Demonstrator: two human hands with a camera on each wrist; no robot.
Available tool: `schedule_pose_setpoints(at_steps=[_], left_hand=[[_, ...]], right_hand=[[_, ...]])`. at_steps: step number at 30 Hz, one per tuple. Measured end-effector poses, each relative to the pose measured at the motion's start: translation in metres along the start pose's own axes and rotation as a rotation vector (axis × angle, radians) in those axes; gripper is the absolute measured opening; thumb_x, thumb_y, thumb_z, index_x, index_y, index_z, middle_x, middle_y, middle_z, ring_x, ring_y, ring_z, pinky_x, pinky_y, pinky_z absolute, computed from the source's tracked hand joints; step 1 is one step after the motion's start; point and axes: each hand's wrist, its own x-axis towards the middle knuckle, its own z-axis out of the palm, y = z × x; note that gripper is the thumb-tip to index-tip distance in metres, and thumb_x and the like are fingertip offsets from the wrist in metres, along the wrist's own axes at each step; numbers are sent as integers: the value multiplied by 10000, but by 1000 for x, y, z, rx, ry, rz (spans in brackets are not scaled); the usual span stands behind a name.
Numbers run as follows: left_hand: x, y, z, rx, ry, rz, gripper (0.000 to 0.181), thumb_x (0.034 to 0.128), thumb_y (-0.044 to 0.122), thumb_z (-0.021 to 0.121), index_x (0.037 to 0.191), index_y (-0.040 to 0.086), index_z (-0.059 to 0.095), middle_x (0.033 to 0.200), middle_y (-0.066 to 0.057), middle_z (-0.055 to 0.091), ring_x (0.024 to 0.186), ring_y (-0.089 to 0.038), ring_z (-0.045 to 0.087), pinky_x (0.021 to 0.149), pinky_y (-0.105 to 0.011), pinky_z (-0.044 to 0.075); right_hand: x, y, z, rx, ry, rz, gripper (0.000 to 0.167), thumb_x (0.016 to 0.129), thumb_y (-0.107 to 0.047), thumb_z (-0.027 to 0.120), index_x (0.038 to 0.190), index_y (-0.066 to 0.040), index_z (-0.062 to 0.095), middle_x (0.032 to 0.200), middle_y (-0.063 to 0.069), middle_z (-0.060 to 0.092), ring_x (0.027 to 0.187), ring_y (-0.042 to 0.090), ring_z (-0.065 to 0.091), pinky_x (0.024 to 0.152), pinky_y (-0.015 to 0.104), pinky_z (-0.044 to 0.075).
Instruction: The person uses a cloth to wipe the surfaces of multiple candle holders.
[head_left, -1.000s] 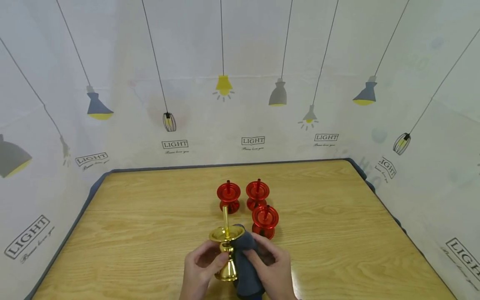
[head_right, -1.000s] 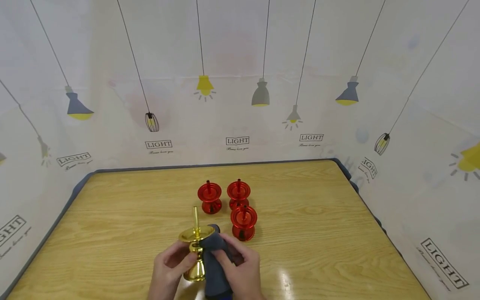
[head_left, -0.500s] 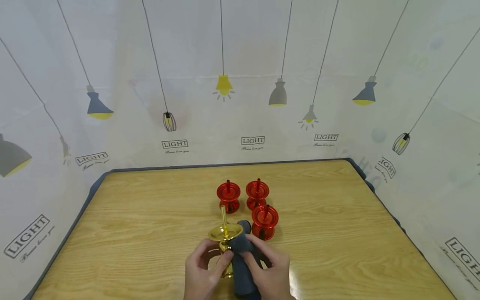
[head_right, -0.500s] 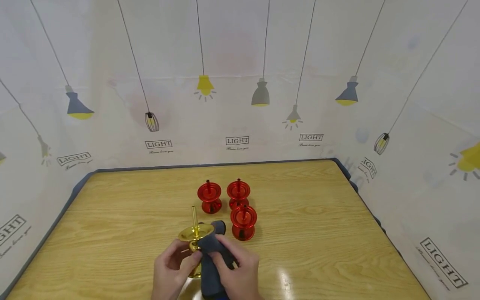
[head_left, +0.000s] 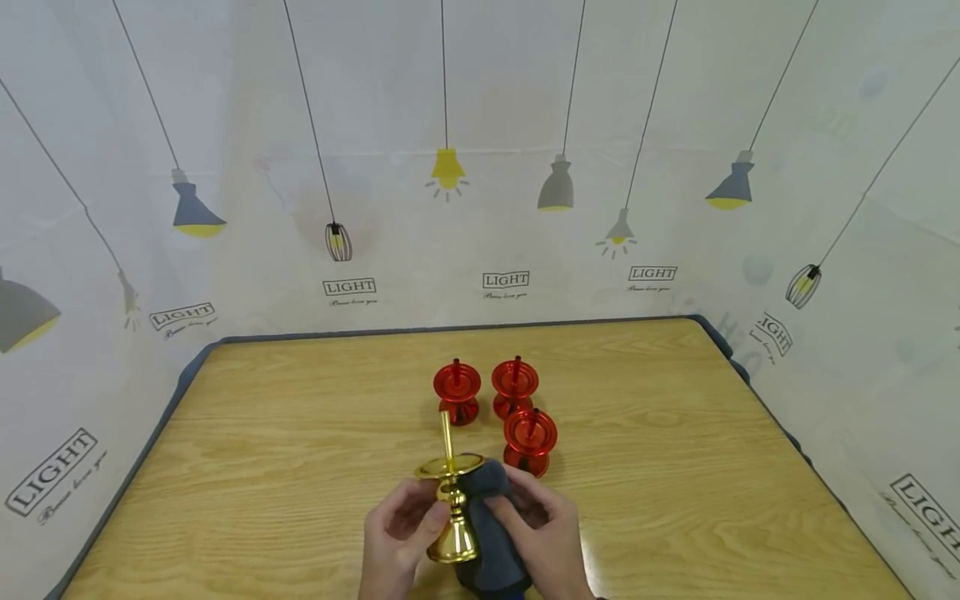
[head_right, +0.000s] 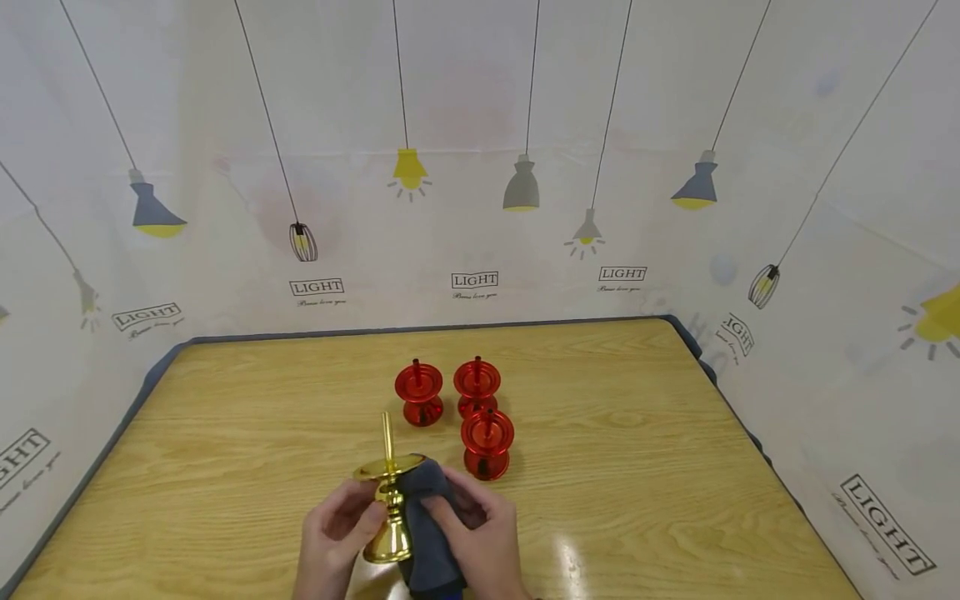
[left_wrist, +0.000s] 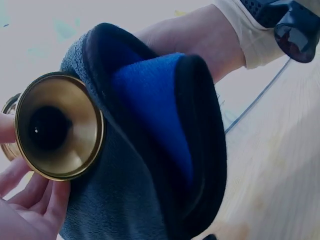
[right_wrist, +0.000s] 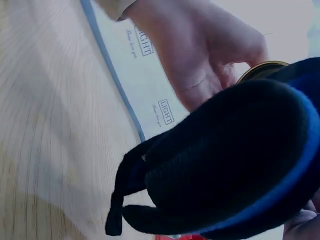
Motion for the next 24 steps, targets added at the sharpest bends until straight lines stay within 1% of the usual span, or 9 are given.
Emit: schedule_pose_setpoints(at_steps=[3,6,10,13,17,19,20,21,24], left_hand=[[0,-1,1,-11,0,12,165,895,-97,665,1048,-158,670,941,52,726,857,-103,700,781,-256,586],[-2,-2,3,2,19,42,205,892,-104,670,1082,-179,663,963,85,729,872,-76,700,792,-219,578],[-3,-2,7,20,67,112,223,864,-148,676,1083,-172,649,951,88,726,869,-53,695,781,-186,570],[-3,-1,11,32,90,142,206,829,-188,684,1029,-145,656,930,40,718,858,-71,696,784,-201,575],[-2,3,12,117,109,72,200,791,-96,791,953,-18,704,892,0,713,834,-94,691,792,-219,573],[-2,4,11,151,106,36,226,767,-55,832,944,18,713,882,-19,717,825,-106,692,795,-228,572],[-1,5,10,152,99,18,232,763,-40,842,947,24,717,884,-21,720,824,-109,694,793,-232,573],[-1,5,9,149,86,9,225,772,-34,836,958,17,719,890,-24,725,827,-111,697,794,-233,574],[0,4,4,92,25,24,185,814,-82,773,986,-53,712,900,-8,738,827,-108,708,772,-249,584]], right_hand=[[1,1,-1,30,-6,-26,343,853,58,744,1193,48,698,1040,28,778,944,131,747,783,275,607],[0,1,1,2,35,-74,331,837,78,752,1165,52,711,1014,31,782,917,117,750,761,264,609],[-2,0,4,-78,85,-158,323,809,79,784,1117,-13,751,1007,98,779,886,99,748,729,248,608],[-3,1,4,-141,97,-262,349,798,64,806,1116,-76,763,1023,111,779,901,79,741,726,223,602],[-3,7,4,-224,75,-511,397,769,113,807,1138,-16,741,1020,188,768,956,101,736,757,196,590],[-3,9,4,-241,62,-578,408,759,135,803,1143,22,727,1021,222,759,970,115,735,764,195,589],[-3,9,4,-238,57,-573,403,760,133,803,1141,28,724,1017,226,758,967,119,736,764,199,590],[-4,8,4,-222,56,-527,388,772,114,805,1139,15,729,1020,212,761,963,111,737,763,201,592],[-5,3,4,-153,63,-311,355,801,53,809,1136,-48,748,1014,146,776,922,92,740,746,225,601]])
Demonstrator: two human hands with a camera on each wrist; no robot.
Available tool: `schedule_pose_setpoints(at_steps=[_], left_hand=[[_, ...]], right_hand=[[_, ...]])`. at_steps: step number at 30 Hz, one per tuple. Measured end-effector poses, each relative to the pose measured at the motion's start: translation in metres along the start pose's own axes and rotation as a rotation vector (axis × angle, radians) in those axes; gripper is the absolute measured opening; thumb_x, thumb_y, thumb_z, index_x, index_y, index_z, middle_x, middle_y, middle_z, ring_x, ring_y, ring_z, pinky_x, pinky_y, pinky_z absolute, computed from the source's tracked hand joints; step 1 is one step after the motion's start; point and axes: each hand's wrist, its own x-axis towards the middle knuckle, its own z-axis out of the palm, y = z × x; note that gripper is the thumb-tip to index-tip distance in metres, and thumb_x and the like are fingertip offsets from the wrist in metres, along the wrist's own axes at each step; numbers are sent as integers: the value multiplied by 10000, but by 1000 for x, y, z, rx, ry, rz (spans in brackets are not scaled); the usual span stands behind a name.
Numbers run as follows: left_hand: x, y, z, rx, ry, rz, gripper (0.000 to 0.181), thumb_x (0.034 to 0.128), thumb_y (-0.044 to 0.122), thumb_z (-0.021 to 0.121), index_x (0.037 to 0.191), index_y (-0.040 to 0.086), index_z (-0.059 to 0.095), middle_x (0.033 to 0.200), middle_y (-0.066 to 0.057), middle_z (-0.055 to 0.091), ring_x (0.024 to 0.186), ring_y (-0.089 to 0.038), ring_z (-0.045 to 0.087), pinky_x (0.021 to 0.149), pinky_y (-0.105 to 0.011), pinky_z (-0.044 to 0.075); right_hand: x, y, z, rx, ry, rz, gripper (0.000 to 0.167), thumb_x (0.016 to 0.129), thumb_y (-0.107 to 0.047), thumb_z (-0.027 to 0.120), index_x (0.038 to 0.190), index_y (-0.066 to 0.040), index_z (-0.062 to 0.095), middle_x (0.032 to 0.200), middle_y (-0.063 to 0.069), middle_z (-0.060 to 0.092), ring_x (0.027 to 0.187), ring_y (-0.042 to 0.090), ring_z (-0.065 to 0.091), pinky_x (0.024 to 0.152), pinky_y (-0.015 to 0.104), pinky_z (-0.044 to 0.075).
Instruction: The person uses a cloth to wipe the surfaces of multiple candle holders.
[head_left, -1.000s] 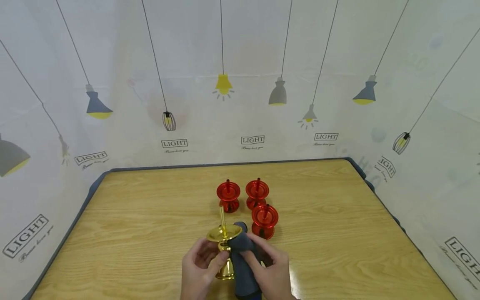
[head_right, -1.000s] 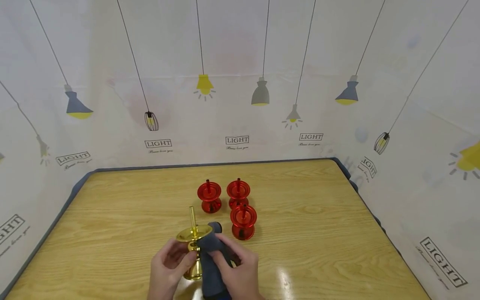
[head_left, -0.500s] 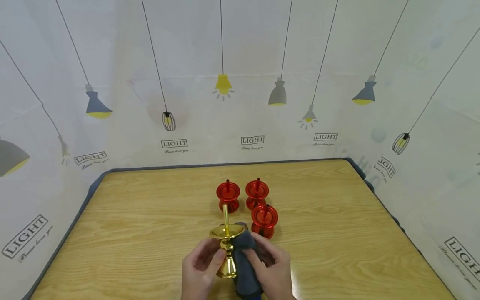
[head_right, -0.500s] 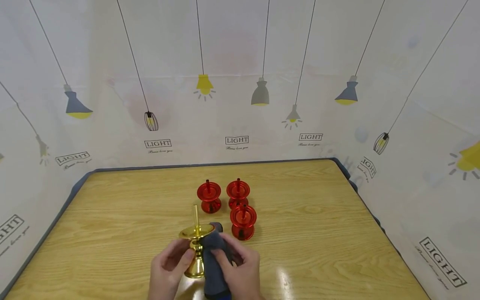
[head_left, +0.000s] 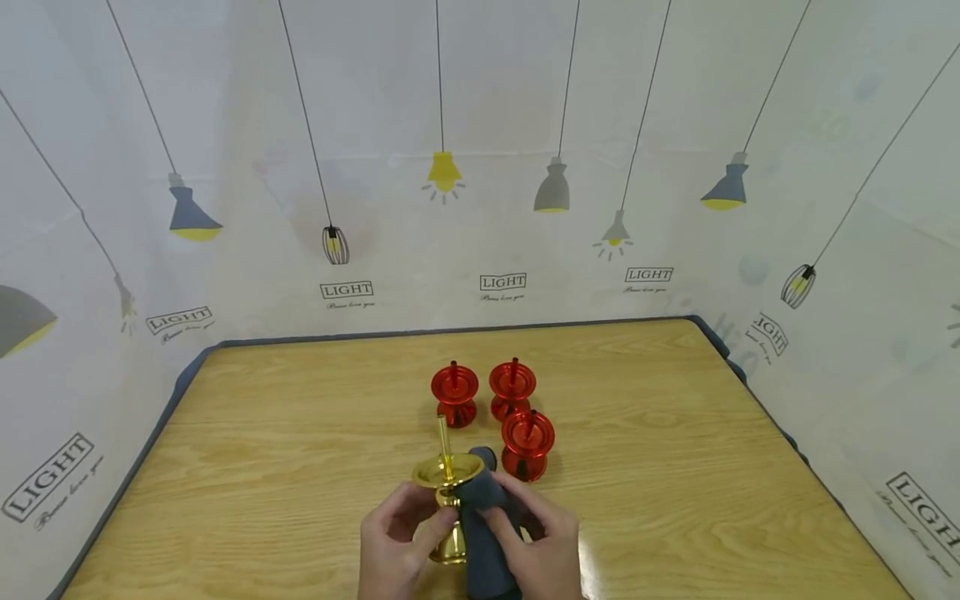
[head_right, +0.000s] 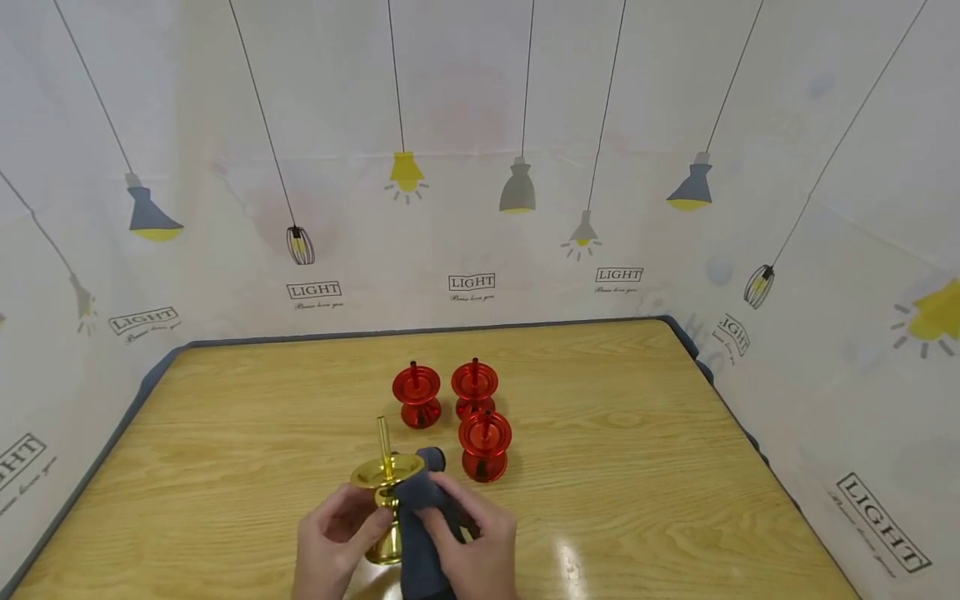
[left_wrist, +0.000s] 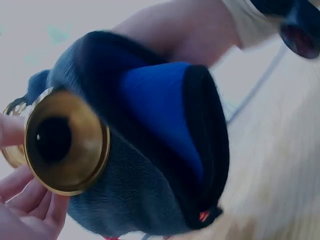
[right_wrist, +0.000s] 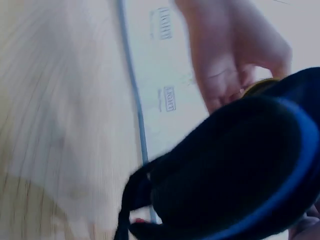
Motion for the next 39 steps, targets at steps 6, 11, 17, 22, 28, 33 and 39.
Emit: schedule_pose_setpoints(at_steps=[6,11,17,22,28,33,39], left_hand=[[2,-8,-10,-154,-139,50,183,899,-113,647,1070,-84,705,986,47,748,891,-103,709,796,-263,584],[1,-13,-12,-210,-163,24,258,925,-103,619,1117,34,723,1005,40,747,898,-99,693,795,-246,565],[-3,-13,-2,-179,-44,83,228,893,-154,622,1059,-14,690,949,61,729,867,-64,681,768,-204,559],[-3,-5,6,-38,6,51,166,841,-117,724,994,-80,673,909,44,720,846,-86,698,756,-227,574],[-2,-1,5,-32,-1,-39,253,837,-52,773,1073,-64,681,965,30,742,917,-125,714,810,-249,580],[0,-3,-2,-142,-93,-50,277,889,-74,695,1164,-73,675,1045,33,739,973,-118,698,851,-253,572],[1,-9,-9,-281,-221,-34,324,948,-64,614,1188,133,707,1081,24,747,984,-111,693,853,-244,557]], right_hand=[[3,-7,-4,103,-47,259,325,846,27,772,1165,-23,736,1010,91,782,882,98,744,734,270,608],[4,-1,-6,171,-88,240,317,871,36,743,1186,32,708,1024,-19,779,920,112,746,755,264,605],[2,-1,-2,92,0,179,316,824,50,787,1130,-21,746,1021,73,780,914,109,749,760,261,609],[-1,-1,0,7,24,36,330,808,45,808,1114,-66,757,1039,131,774,949,112,744,778,237,602],[-3,-1,0,-18,2,-116,343,811,69,796,1130,-42,742,1050,161,766,974,107,736,780,227,598],[-1,-3,-2,56,-2,-26,328,824,76,779,1132,-27,742,1033,119,773,938,104,743,768,243,604],[1,-4,-7,144,-40,129,313,853,82,741,1162,34,719,1012,-36,776,907,90,742,742,247,602]])
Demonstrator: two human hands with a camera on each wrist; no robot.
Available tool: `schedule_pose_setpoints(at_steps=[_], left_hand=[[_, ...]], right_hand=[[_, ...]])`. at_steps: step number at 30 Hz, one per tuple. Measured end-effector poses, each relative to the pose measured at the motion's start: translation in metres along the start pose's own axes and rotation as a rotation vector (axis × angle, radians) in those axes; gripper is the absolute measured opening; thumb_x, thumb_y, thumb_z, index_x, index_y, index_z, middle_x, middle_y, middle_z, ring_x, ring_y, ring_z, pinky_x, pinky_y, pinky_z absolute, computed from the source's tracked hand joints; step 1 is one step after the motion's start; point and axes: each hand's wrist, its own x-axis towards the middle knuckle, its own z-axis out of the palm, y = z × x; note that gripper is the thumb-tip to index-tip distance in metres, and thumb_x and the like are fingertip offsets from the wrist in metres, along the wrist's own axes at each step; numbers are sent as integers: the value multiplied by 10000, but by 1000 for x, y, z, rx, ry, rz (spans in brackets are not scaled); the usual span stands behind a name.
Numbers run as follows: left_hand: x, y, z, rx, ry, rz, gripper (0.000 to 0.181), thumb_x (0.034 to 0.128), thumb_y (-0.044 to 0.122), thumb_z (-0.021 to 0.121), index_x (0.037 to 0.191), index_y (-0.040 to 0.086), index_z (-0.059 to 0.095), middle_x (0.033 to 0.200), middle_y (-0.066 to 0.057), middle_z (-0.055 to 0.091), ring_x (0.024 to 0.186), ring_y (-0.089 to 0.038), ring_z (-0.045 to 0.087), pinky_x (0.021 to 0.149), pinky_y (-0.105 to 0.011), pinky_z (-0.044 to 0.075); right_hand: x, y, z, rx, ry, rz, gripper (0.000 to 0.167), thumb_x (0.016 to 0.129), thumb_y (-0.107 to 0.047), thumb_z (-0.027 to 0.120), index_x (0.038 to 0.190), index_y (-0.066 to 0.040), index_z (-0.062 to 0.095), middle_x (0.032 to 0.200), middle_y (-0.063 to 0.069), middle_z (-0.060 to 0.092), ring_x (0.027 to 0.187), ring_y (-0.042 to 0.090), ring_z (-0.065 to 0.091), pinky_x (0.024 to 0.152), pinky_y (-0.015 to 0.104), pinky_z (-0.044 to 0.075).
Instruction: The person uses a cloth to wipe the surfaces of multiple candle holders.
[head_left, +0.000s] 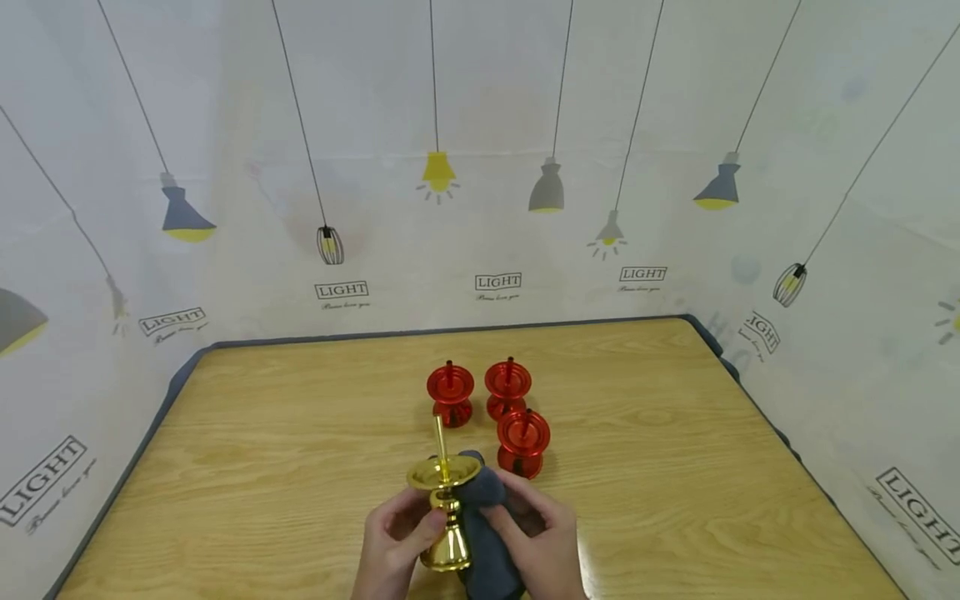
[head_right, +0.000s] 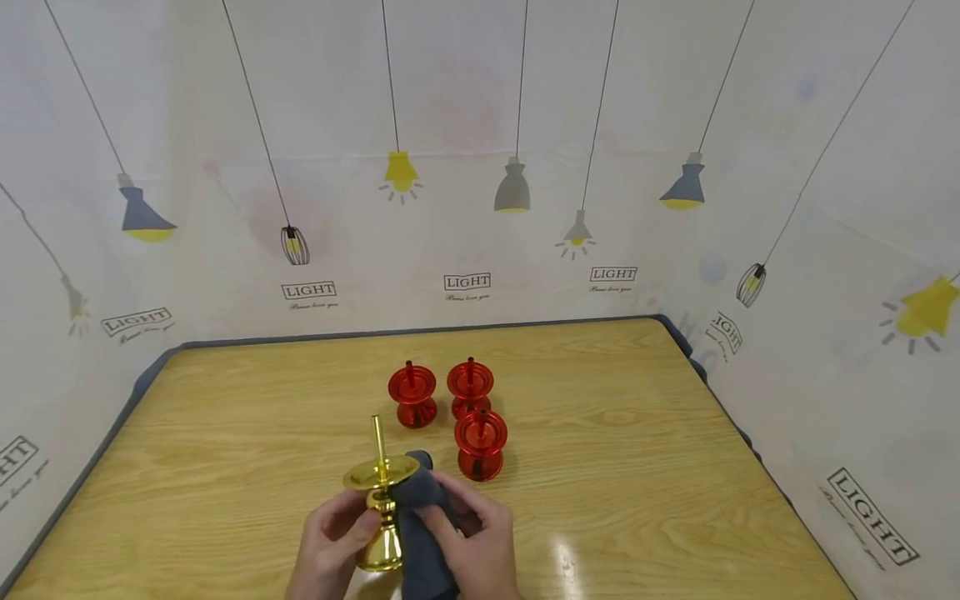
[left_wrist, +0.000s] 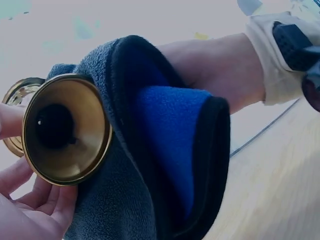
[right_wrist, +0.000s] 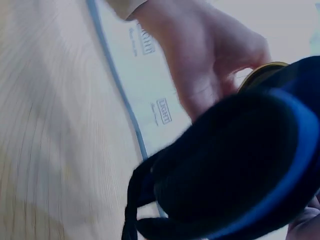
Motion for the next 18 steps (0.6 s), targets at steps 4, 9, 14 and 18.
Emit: schedule_pose_setpoints(at_steps=[4,9,14,18], left_hand=[[-1,2,3,65,69,-5,269,943,-52,630,1177,69,678,1024,49,748,929,-98,693,828,-236,552],[1,5,15,264,159,46,127,918,-65,662,1043,-76,679,953,40,723,889,-77,684,791,-236,561],[3,7,21,352,201,11,193,876,19,766,1059,0,706,996,-30,706,927,-91,677,814,-263,580],[5,9,21,363,222,-41,270,831,72,829,1073,28,718,1007,-28,714,922,-86,683,829,-249,574]], right_hand=[[3,-1,0,29,3,64,312,863,77,728,1174,72,698,1016,-67,773,914,90,740,754,247,601],[3,2,3,2,81,54,317,829,79,766,1142,50,727,997,10,783,891,102,749,748,250,607],[1,9,4,-110,85,-183,353,798,108,785,1129,-5,747,1021,168,771,927,107,746,735,238,606],[0,11,5,-170,69,-329,405,782,135,783,1157,-11,735,1045,211,759,977,106,735,751,220,599]])
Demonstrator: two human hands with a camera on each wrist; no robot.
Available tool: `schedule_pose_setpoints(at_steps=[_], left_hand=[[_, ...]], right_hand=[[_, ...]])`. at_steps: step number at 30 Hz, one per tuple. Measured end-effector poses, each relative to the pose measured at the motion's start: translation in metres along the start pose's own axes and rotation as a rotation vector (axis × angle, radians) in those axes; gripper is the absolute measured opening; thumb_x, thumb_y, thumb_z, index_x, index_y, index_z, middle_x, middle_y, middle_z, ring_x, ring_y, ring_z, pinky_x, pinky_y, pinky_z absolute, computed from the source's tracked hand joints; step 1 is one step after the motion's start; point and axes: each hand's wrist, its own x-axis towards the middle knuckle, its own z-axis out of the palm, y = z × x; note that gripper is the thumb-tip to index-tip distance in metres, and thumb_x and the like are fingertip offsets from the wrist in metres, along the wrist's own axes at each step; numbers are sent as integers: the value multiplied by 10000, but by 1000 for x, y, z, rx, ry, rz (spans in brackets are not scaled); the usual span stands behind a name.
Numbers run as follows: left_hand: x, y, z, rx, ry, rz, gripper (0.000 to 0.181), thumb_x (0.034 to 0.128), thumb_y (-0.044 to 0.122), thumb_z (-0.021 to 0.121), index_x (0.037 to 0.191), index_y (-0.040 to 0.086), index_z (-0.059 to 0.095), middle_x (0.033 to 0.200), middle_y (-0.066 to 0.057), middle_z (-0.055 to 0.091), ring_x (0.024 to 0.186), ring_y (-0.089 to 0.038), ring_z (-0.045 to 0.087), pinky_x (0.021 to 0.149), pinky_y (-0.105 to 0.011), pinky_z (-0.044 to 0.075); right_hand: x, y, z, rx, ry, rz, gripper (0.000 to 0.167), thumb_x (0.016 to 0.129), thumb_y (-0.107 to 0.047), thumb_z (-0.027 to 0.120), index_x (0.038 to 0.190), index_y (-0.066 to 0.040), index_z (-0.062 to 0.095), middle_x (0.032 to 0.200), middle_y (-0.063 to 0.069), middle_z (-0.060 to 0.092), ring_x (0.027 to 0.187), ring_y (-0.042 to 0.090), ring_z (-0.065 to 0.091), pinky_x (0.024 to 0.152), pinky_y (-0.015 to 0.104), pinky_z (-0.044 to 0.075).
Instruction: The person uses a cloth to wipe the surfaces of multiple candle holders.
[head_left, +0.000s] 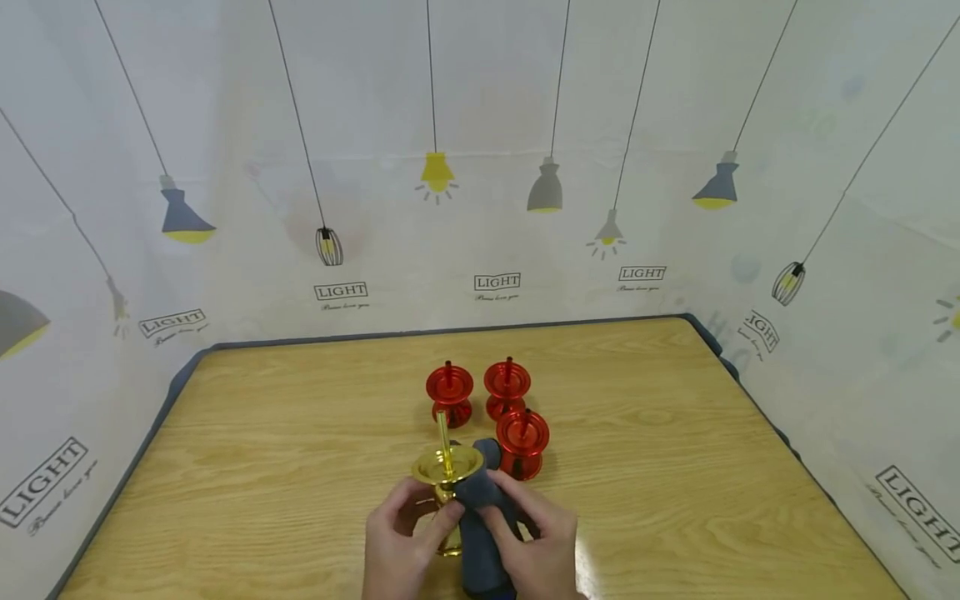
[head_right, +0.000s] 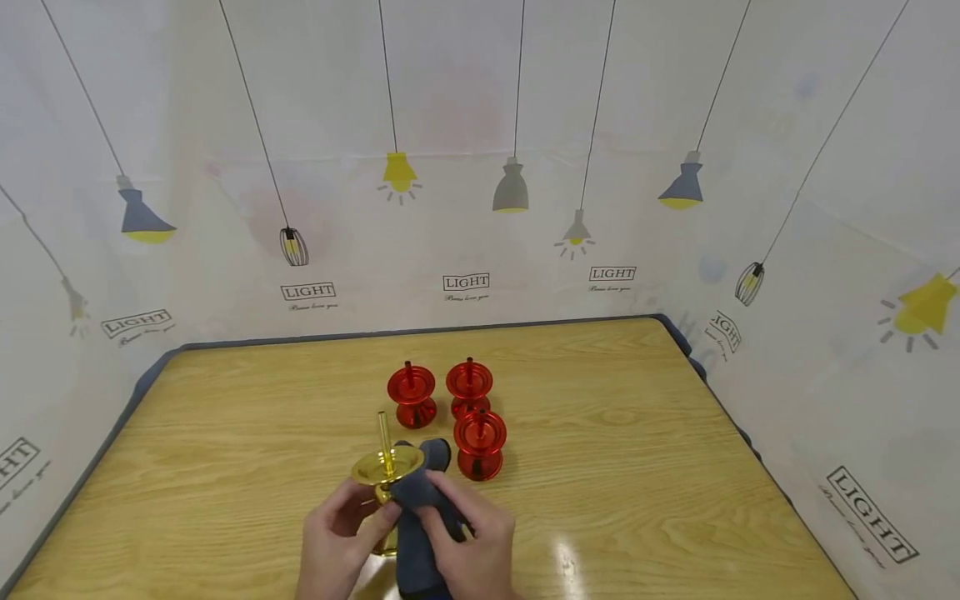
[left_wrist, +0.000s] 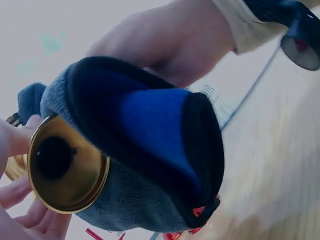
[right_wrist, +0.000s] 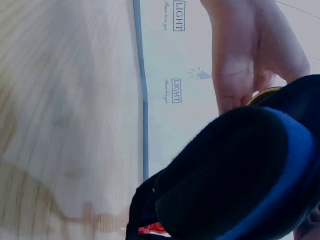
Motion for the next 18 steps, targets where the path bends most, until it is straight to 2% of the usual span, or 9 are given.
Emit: schedule_pose_setpoints(at_steps=[1,3,8,11,15,17,18], left_hand=[[0,0,-1,-14,-4,-4,270,830,57,825,1076,17,720,1006,-22,721,920,-91,690,829,-246,573],[1,-1,-4,-41,-19,4,269,835,11,805,1086,-18,713,986,-8,730,901,-100,699,821,-243,572],[1,-5,-10,-144,-91,-20,303,894,-39,715,1182,-89,636,978,29,728,926,-111,703,825,-246,566],[0,-6,-11,-186,-111,-21,249,916,-42,680,1154,-100,634,980,26,728,931,-124,703,828,-259,563],[0,-6,-6,-149,-63,60,148,901,-77,682,1047,-96,679,957,39,717,900,-97,690,800,-259,578],[0,-6,-3,-118,-29,106,143,890,-97,687,1032,-100,696,956,28,709,897,-75,682,797,-243,581],[-1,-6,-2,-97,-11,106,161,888,-88,696,1049,-92,702,971,12,717,905,-63,684,803,-231,580]], right_hand=[[0,0,0,-2,-1,-4,406,780,134,786,1157,-11,735,1042,208,760,975,105,735,751,219,599],[1,-2,0,20,-5,43,391,784,126,787,1147,-11,737,1041,189,762,968,101,736,760,223,599],[5,-8,-3,132,-30,304,321,842,74,757,1154,2,731,1021,45,779,897,100,746,745,250,606],[7,-9,-5,188,-51,404,317,869,61,733,1183,33,709,1015,-14,780,878,112,750,731,268,609],[7,-6,-6,201,-41,442,325,866,60,734,1189,47,703,1008,-31,779,866,119,750,717,271,609],[6,-5,-5,173,-15,428,322,855,71,742,1173,33,717,997,-15,781,855,116,752,708,264,609],[5,-5,-4,155,-1,408,321,844,76,752,1160,23,727,997,8,782,861,112,751,712,258,609]])
